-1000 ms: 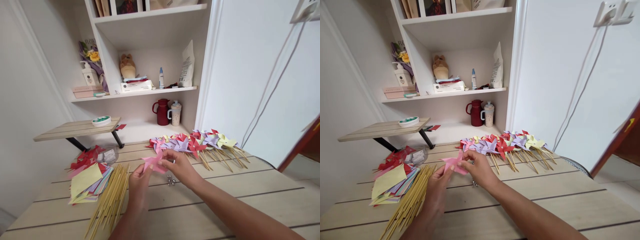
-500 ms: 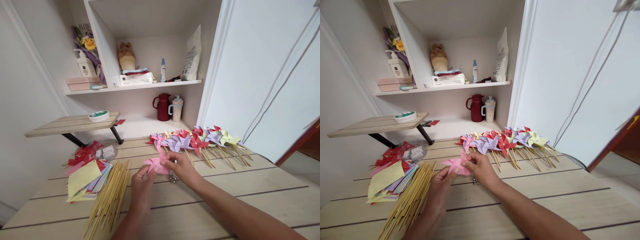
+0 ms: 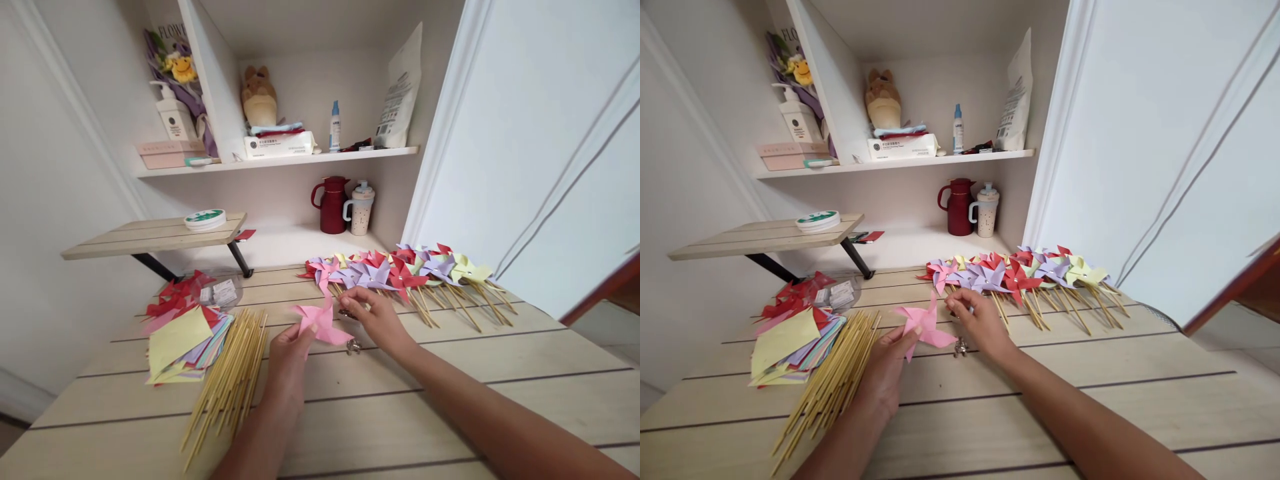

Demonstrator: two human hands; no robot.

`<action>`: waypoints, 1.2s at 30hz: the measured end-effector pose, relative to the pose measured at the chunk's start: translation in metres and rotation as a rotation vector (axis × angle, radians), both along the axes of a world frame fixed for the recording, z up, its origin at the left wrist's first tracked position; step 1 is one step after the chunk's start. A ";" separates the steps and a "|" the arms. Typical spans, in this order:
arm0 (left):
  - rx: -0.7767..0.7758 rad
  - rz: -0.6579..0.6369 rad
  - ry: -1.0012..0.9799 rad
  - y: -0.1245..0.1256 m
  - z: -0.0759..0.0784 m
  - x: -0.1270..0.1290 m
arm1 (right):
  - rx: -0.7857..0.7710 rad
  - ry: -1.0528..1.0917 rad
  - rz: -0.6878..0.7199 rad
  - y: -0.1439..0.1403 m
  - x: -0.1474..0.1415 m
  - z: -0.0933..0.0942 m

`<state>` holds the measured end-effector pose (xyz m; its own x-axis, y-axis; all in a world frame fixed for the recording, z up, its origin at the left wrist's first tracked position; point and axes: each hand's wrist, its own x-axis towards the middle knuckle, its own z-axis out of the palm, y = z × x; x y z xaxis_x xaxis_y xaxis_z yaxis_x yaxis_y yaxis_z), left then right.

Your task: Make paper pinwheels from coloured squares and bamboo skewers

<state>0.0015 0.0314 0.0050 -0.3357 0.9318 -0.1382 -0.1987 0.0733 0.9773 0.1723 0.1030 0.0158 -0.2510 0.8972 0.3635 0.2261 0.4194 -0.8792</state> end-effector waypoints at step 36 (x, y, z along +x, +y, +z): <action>0.090 0.104 -0.094 0.011 -0.023 -0.008 | -0.060 -0.324 0.015 -0.024 0.070 -0.035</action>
